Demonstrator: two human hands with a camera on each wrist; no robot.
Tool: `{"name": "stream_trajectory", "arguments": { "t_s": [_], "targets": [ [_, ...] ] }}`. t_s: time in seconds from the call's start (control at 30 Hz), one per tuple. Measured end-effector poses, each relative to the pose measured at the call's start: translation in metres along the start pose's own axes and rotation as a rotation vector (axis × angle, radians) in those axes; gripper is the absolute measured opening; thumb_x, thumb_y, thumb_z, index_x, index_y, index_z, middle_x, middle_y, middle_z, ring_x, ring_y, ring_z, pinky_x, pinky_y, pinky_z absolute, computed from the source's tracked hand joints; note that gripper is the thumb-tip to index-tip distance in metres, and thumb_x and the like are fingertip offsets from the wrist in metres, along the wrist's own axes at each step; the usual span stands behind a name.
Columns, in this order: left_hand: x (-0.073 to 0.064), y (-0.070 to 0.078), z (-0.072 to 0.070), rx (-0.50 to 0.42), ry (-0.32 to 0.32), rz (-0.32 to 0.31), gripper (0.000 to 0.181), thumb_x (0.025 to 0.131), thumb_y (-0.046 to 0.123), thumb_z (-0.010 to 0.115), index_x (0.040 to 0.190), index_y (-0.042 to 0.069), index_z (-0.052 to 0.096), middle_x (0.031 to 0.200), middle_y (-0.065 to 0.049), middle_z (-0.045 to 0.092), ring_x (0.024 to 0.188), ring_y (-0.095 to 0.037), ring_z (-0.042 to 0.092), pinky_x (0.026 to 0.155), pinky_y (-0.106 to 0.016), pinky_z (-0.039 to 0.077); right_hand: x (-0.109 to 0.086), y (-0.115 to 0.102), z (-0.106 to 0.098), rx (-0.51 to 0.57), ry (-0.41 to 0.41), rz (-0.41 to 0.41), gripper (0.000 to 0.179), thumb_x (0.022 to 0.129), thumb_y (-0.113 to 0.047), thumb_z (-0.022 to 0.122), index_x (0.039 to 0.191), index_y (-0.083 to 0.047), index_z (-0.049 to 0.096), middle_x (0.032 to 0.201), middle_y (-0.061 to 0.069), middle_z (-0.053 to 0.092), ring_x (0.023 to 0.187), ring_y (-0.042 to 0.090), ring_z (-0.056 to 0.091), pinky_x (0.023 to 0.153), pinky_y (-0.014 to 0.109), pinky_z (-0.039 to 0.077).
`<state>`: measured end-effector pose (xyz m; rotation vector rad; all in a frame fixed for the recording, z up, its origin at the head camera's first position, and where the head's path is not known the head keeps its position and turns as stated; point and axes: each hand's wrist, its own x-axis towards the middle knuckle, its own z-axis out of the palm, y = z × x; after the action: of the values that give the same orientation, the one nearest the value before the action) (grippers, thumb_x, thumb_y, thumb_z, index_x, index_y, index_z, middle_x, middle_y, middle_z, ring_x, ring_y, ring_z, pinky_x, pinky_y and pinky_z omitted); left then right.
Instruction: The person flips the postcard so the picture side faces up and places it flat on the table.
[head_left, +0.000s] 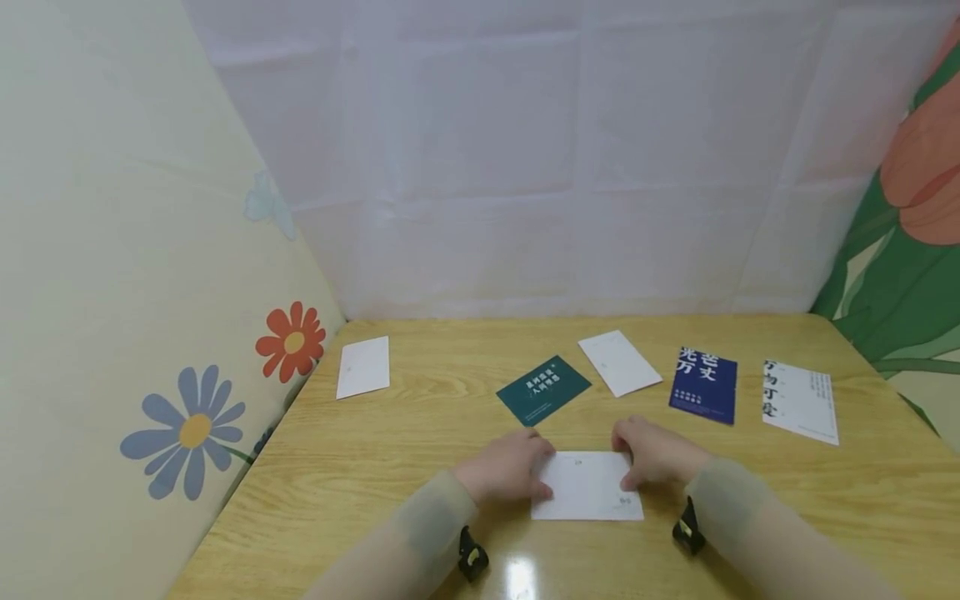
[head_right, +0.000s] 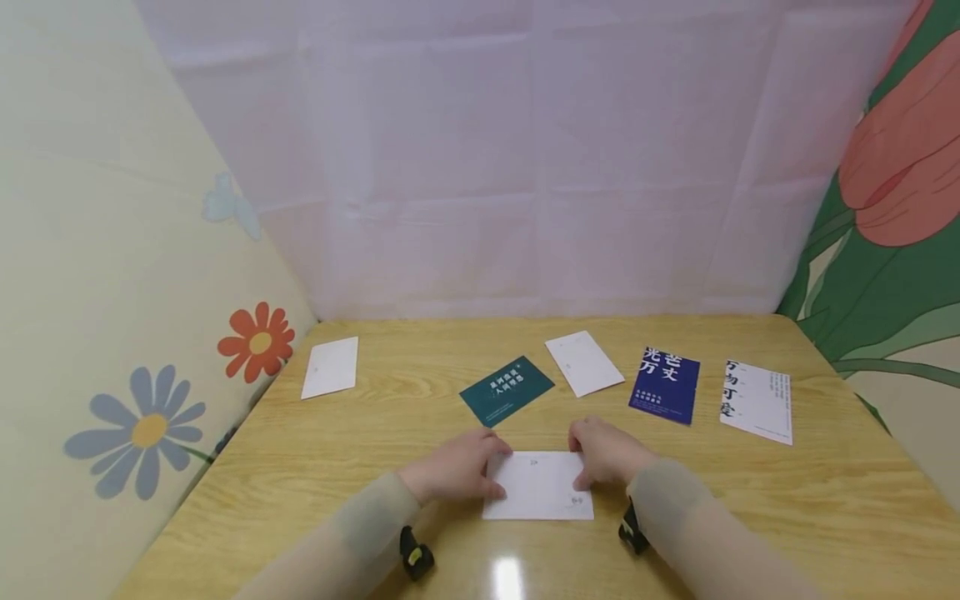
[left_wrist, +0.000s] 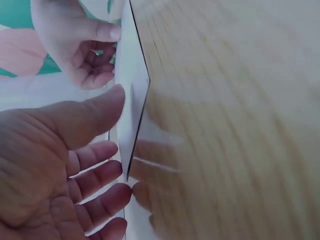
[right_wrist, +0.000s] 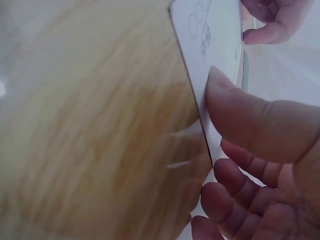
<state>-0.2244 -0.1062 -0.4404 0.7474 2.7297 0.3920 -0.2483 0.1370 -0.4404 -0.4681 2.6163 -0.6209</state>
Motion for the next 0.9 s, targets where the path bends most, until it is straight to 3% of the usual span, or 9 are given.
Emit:
{"name": "stream_trajectory", "arguments": {
  "t_s": [0.37, 0.63, 0.9],
  "targets": [
    [0.017, -0.001, -0.001, -0.027, 0.0, -0.121, 0.042, 0.074, 0.034, 0.083, 0.107, 0.017, 0.065, 0.1, 0.004, 0.056, 0.088, -0.012, 0.051, 0.085, -0.031, 0.047, -0.003, -0.006, 0.0, -0.034, 0.001, 0.023, 0.038, 0.071, -0.015, 0.085, 0.098, -0.013, 0.058, 0.093, 0.003, 0.051, 0.083, 0.021, 0.049, 0.08, 0.041, 0.046],
    [0.023, -0.005, -0.005, -0.13, -0.043, -0.208, 0.033, 0.073, 0.03, 0.084, 0.095, 0.02, 0.061, 0.092, 0.005, 0.054, 0.083, -0.015, 0.05, 0.076, -0.031, 0.045, -0.003, -0.007, 0.0, -0.053, 0.005, 0.017, 0.039, 0.071, -0.015, 0.085, 0.098, -0.013, 0.058, 0.093, 0.003, 0.051, 0.083, 0.021, 0.05, 0.08, 0.041, 0.046],
    [0.024, -0.001, -0.008, -0.108, -0.064, -0.242, 0.033, 0.074, 0.031, 0.084, 0.095, 0.021, 0.059, 0.09, 0.004, 0.052, 0.083, -0.016, 0.05, 0.073, -0.031, 0.044, -0.001, -0.006, -0.001, -0.056, 0.0, 0.022, 0.042, 0.068, -0.015, 0.086, 0.099, -0.012, 0.058, 0.093, 0.003, 0.052, 0.083, 0.021, 0.05, 0.082, 0.043, 0.047]
  ]
}}
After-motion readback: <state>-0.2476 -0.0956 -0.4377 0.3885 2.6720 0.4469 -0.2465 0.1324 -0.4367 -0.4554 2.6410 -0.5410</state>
